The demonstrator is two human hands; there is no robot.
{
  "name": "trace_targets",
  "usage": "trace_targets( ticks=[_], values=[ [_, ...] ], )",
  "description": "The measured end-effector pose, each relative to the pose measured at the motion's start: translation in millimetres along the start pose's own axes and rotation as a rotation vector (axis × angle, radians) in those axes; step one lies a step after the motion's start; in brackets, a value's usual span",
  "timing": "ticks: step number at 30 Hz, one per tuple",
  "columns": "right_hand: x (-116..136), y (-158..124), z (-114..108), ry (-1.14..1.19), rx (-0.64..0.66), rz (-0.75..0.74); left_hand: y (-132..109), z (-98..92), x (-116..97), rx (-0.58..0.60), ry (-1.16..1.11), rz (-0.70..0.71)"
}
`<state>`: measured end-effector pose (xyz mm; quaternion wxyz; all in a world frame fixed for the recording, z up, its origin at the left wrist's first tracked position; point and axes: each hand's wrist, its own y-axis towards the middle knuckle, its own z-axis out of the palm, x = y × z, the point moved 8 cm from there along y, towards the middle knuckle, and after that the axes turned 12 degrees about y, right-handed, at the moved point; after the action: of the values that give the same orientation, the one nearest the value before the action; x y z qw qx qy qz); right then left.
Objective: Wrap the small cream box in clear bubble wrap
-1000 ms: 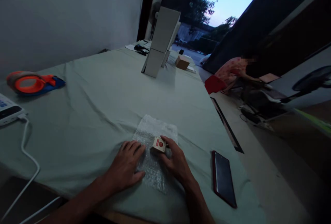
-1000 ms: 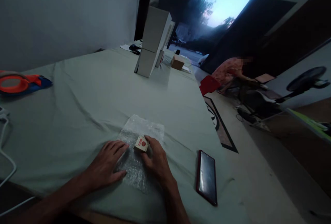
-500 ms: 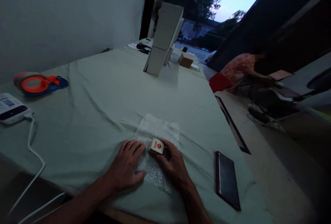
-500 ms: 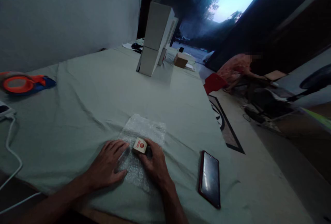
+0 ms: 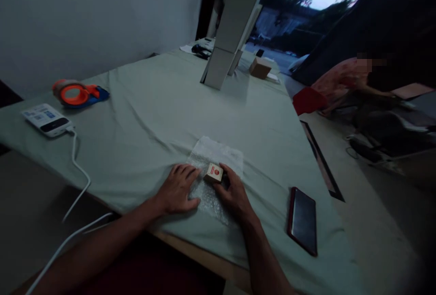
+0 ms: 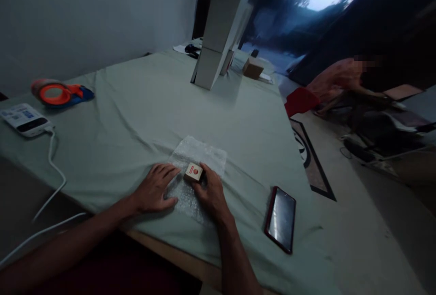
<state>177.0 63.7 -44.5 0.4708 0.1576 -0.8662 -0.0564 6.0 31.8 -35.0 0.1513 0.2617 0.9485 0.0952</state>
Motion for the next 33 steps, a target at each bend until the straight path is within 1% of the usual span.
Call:
trace_targets(
  ticks=[6,14,23,29,33],
  values=[
    [2.5,2.9,2.1,0.001,-0.003,-0.023,1.1,-4.4,2.5,-0.015,-0.007,-0.004],
    [4.8,5.9,2.5,0.004,-0.006,-0.039,1.6,-1.5,4.4,-0.015,0.015,0.006],
    [1.8,8.3,3.0,0.021,0.000,-0.022,1.4,-1.7,5.3,-0.027,0.026,0.001],
    [3.6,6.6,-0.1,0.052,-0.004,-0.019,1.9,-1.1,3.2,-0.046,0.042,0.007],
    [6.2,4.8,-1.9,0.145,0.002,-0.028,1.1,-1.9,2.0,-0.052,0.040,0.007]
  ],
)
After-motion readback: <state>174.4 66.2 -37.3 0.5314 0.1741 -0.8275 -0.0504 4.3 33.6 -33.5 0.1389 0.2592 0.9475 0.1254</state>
